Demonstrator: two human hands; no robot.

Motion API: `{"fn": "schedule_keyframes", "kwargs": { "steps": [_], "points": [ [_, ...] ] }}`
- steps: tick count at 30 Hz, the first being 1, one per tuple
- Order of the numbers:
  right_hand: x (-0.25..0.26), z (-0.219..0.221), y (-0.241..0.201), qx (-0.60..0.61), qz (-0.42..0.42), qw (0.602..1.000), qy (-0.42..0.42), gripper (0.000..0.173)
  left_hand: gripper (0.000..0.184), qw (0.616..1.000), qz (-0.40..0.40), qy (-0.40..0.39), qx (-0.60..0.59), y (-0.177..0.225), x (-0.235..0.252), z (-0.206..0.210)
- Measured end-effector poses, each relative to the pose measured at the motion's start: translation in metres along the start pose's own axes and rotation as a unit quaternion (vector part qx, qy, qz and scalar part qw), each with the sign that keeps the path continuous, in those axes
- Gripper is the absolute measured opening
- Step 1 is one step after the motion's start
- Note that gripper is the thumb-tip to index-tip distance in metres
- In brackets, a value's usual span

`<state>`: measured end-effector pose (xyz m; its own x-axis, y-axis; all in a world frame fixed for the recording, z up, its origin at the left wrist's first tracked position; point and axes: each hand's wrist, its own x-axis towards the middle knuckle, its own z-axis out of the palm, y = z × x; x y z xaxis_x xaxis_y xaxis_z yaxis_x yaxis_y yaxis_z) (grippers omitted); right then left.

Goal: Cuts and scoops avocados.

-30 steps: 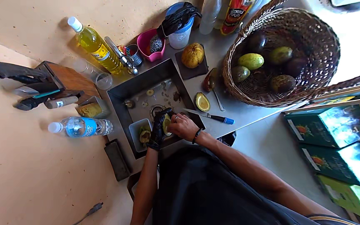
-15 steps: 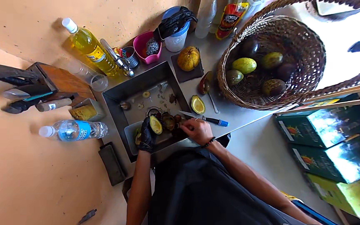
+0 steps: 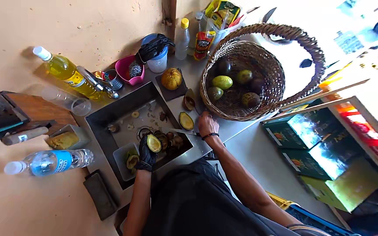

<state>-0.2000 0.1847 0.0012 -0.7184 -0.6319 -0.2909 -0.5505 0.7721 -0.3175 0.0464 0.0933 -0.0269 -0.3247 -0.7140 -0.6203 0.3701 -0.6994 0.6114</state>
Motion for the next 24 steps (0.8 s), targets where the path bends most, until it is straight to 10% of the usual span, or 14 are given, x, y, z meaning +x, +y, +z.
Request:
{"fn": "schedule_keyframes", "kwargs": {
  "steps": [4, 13, 24],
  "points": [
    [-0.022, -0.028, -0.008, 0.019, 0.046, 0.999, -0.022, 0.041, 0.041, 0.999, 0.023, 0.0, -0.035, -0.002, 0.001, 0.005],
    [-0.1, -0.037, -0.019, 0.071, -0.272, 0.959, -0.011, 0.038, 0.043, 0.99, 0.071, -0.005, 0.124, 0.013, -0.043, 0.032],
    [-0.106, -0.028, -0.025, 0.026, -0.311, 0.949, 0.037, 0.037, 0.04, 0.985, 0.086, -0.024, 0.145, 0.017, -0.059, 0.034]
  ]
}}
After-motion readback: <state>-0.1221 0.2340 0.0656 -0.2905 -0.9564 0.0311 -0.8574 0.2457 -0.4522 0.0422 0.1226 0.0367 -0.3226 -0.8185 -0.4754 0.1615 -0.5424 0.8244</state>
